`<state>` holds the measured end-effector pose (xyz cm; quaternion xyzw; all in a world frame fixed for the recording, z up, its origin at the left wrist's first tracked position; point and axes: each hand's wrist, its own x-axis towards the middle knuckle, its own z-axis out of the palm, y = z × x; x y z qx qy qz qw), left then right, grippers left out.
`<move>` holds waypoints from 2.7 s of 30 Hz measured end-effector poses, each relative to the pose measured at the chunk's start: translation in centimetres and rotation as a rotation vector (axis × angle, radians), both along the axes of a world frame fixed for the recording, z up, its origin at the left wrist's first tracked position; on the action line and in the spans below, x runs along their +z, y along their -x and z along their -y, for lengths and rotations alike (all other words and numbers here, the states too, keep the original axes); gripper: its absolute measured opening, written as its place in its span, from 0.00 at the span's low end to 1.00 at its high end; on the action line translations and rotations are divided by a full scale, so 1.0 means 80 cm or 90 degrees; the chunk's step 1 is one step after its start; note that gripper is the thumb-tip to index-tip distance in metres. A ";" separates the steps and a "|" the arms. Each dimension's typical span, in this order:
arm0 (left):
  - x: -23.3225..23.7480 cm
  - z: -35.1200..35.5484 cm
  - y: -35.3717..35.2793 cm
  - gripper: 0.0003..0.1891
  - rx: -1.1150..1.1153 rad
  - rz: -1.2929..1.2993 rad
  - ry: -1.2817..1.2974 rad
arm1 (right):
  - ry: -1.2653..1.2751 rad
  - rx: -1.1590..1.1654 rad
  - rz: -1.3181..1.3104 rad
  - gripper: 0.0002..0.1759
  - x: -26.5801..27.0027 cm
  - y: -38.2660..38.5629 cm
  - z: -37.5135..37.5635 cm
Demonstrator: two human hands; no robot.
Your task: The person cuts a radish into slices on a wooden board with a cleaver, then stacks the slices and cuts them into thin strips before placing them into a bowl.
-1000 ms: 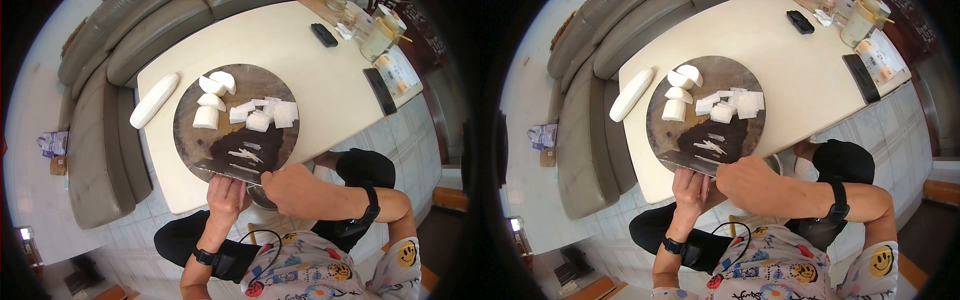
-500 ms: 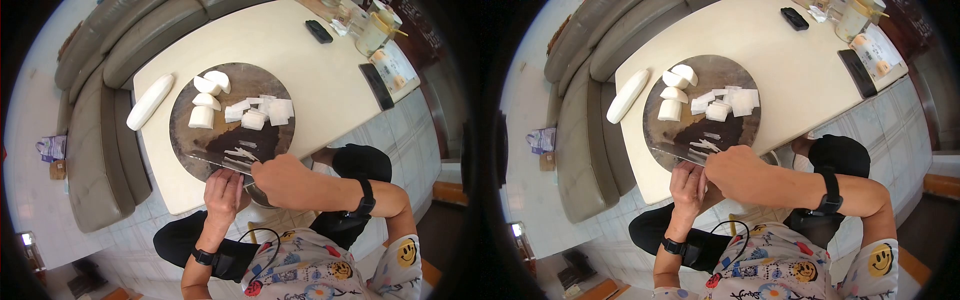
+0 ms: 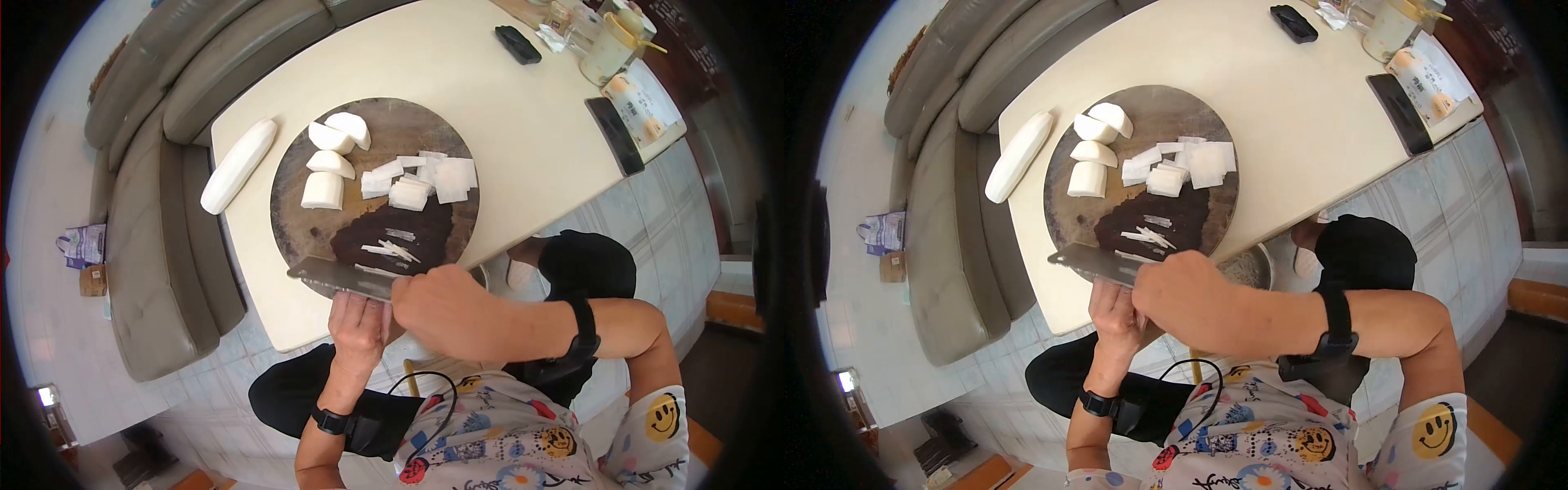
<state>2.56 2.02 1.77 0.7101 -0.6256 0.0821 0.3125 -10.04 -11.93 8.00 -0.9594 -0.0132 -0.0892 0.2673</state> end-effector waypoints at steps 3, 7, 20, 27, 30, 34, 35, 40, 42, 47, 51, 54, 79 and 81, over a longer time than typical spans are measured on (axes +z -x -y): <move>0.000 0.001 0.002 0.12 0.011 0.000 0.022 | 0.000 -0.021 -0.006 0.11 0.002 0.000 0.008; -0.003 0.002 0.002 0.11 0.021 -0.004 0.030 | 0.005 0.001 -0.126 0.12 0.024 0.017 0.015; 0.002 0.001 0.003 0.11 0.004 -0.006 0.012 | -0.021 -0.017 -0.042 0.11 0.000 -0.003 0.010; -0.004 -0.001 0.001 0.11 0.013 -0.001 0.027 | -0.018 -0.012 -0.130 0.11 0.022 0.016 0.018; -0.002 0.000 0.001 0.11 0.009 -0.021 0.022 | 0.002 -0.010 -0.201 0.06 0.026 0.018 0.013; 0.004 -0.001 0.000 0.12 -0.002 -0.018 0.006 | 0.004 0.009 -0.124 0.08 0.020 0.014 0.006; 0.004 -0.003 -0.001 0.11 0.001 -0.008 -0.001 | -0.012 0.016 -0.067 0.12 0.015 0.012 0.003; -0.001 -0.003 0.002 0.11 0.031 0.018 0.007 | -0.041 -0.035 -0.080 0.11 0.004 0.003 0.011; 0.000 -0.001 0.002 0.11 0.034 0.005 0.014 | -0.038 -0.036 -0.104 0.11 0.008 0.006 0.018; -0.002 -0.004 0.001 0.12 0.036 -0.005 0.024 | -0.029 -0.019 -0.168 0.06 0.026 0.020 0.022; -0.004 -0.006 0.001 0.11 0.033 -0.007 0.018 | -0.023 -0.021 -0.215 0.07 0.024 0.020 0.016; 0.000 -0.006 0.000 0.11 0.031 -0.021 0.002 | -0.024 -0.019 -0.198 0.07 0.019 0.015 0.009; -0.007 0.043 0.003 0.11 0.030 -0.144 0.112 | 0.003 -0.118 -0.172 0.09 0.005 0.019 0.042; -0.004 0.036 0.004 0.11 0.017 -0.143 0.116 | -0.005 -0.127 -0.184 0.09 0.009 0.023 0.043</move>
